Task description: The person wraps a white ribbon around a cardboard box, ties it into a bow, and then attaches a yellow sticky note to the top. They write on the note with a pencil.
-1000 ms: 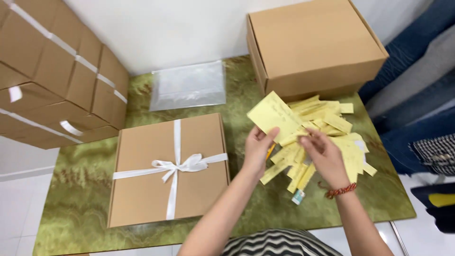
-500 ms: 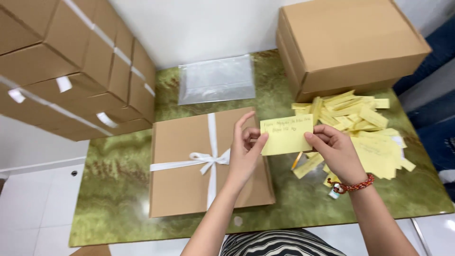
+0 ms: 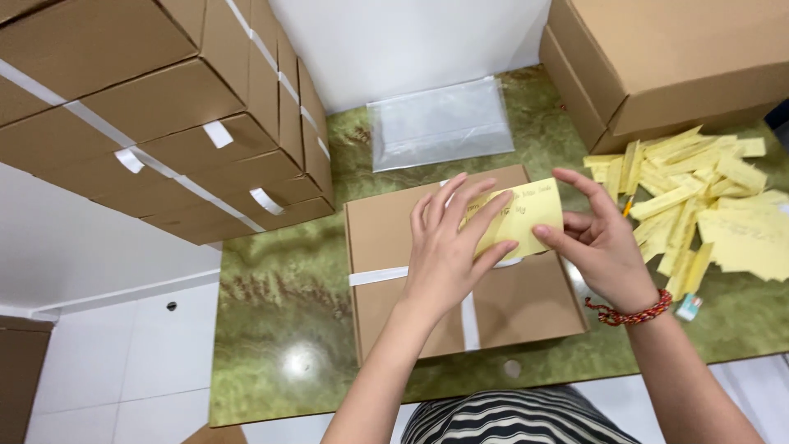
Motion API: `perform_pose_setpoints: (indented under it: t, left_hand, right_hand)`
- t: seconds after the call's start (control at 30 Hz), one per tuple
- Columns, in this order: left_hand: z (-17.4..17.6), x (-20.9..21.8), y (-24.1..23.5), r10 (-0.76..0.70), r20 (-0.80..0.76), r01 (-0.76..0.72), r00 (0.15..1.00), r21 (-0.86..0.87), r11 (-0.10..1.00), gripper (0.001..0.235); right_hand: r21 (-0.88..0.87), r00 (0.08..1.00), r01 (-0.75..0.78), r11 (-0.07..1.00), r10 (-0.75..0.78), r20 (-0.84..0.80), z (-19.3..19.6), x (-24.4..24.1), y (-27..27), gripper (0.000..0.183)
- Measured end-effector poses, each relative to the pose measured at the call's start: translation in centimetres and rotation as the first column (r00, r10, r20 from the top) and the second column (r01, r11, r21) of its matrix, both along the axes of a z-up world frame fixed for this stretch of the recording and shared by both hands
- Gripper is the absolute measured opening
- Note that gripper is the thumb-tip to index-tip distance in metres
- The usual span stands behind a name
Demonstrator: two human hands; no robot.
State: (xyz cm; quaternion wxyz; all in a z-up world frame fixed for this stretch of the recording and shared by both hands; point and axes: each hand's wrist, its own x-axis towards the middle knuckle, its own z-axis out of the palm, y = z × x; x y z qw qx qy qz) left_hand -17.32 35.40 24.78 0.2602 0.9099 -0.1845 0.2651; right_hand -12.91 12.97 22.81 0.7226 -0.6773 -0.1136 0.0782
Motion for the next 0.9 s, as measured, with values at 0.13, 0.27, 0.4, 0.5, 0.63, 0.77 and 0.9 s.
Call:
perform_pose_setpoints:
  t: [0.13, 0.27, 0.4, 0.5, 0.63, 0.77, 0.9]
  left_hand:
    - [-0.9, 0.5, 2.6, -0.104, -0.080, 0.100, 0.991, -0.051, 0.994, 0.052]
    - [-1.1, 0.6, 3.2, -0.297, -0.215, 0.224, 0.930, -0.310, 0.924, 0.049]
    - [-3.8, 1.6, 3.2, -0.291, -0.206, 0.174, 0.934, -0.449, 0.876, 0.039]
    - [-2.9, 1.6, 3.5, -0.290, -0.240, 0.145, 0.926, -0.483, 0.863, 0.037]
    - [-1.8, 1.9, 4.0, -0.309, -0.258, 0.147, 0.915, -0.498, 0.854, 0.036]
    - [-0.1, 2.4, 4.0, -0.353, -0.307, 0.143, 0.884, -0.541, 0.829, 0.036]
    - [0.0, 1.8, 3.8, -0.394, -0.470, -0.046, 0.790, -0.685, 0.727, 0.035]
  right_hand:
    - [-0.059, 0.999, 0.040, 0.997, -0.039, 0.015, 1.7, -2.1, 2.4, 0.079]
    - [-0.039, 0.996, 0.084, 0.996, -0.084, 0.009, 1.5, -2.6, 2.9, 0.081]
    - [0.018, 0.991, 0.105, 0.994, -0.106, 0.076, -1.1, -1.7, 2.7, 0.086]
    - [-0.032, 0.990, 0.112, 0.993, -0.109, 0.092, 0.4, -1.3, 3.4, 0.082]
    - [-0.162, 0.969, 0.193, 0.968, -0.162, 0.185, 0.7, 0.2, 3.5, 0.073]
    - [-0.317, 0.972, 0.112, 0.942, -0.038, 0.232, 1.7, 1.5, 3.5, 0.037]
    - [-0.365, 0.975, 0.159, 0.917, -0.088, 0.202, 1.9, 1.1, 3.2, 0.023]
